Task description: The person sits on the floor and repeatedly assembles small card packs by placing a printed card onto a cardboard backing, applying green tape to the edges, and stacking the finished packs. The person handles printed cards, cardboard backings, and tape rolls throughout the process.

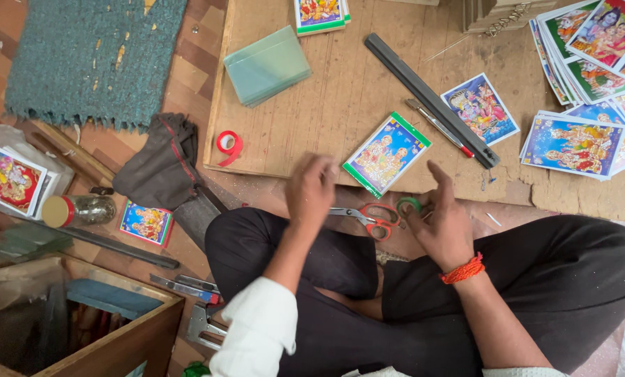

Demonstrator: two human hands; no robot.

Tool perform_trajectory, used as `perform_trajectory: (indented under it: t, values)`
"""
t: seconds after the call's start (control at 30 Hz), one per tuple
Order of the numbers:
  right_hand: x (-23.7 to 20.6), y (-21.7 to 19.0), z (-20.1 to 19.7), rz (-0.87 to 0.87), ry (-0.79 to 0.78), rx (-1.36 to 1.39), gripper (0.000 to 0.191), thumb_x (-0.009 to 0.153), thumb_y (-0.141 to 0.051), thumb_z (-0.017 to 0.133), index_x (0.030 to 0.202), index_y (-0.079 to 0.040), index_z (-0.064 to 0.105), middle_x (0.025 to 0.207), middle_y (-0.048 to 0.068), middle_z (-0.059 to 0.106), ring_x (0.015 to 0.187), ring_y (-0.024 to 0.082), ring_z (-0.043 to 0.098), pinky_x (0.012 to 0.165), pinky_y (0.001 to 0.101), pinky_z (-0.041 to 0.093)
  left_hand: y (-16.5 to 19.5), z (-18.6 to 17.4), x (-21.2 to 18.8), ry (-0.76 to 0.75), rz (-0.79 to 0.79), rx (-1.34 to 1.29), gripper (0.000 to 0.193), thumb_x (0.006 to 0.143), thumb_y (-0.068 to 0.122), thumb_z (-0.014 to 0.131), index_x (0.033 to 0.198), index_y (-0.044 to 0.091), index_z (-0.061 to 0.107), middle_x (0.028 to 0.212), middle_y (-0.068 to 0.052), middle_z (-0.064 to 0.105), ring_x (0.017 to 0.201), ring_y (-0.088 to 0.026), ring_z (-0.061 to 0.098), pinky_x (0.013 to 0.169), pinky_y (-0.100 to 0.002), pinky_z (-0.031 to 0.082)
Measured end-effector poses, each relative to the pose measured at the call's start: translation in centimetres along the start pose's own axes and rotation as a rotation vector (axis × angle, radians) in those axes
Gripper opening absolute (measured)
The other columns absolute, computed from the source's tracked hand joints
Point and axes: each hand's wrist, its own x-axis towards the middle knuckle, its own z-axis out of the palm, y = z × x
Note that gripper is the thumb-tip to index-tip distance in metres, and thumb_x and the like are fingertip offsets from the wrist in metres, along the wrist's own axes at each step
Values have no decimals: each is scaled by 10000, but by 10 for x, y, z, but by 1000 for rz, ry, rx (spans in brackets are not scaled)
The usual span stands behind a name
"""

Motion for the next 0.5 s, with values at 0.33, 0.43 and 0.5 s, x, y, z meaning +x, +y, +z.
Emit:
perform_trajectory:
  t: [0.33, 0.43, 0.5]
  values:
    - [7, -1, -5, 46, 54, 182, 826, 858, -116, 781, 1550, -39, 335, 758, 76, 688, 595, 141, 647, 558, 287, 508, 9, 18, 8, -159, 410, 83, 541, 677, 260, 887, 1173, 120, 724, 1311, -63, 593, 1205, -292, 564, 1003, -457, 446]
    - [9, -2, -5, 29, 48, 181, 827, 864, -110, 780, 1555, -36, 332, 755, 80, 680, 595, 142, 633, 558, 284, 501, 8, 16, 11, -188, 386, 82, 513, 694, 254, 888, 1175, 143, 749, 1313, -22, 610, 1214, -261, 581, 1018, -429, 456]
    - [11, -2, -4, 30, 55, 190, 824, 861, -111, 786, 1549, -36, 339, 759, 80, 679, 594, 142, 628, 548, 285, 496, 7, 13, 13, -178, 395, 60, 509, 688, 235, 889, 1166, 130, 746, 1307, -34, 605, 1202, -272, 577, 1002, -435, 449]
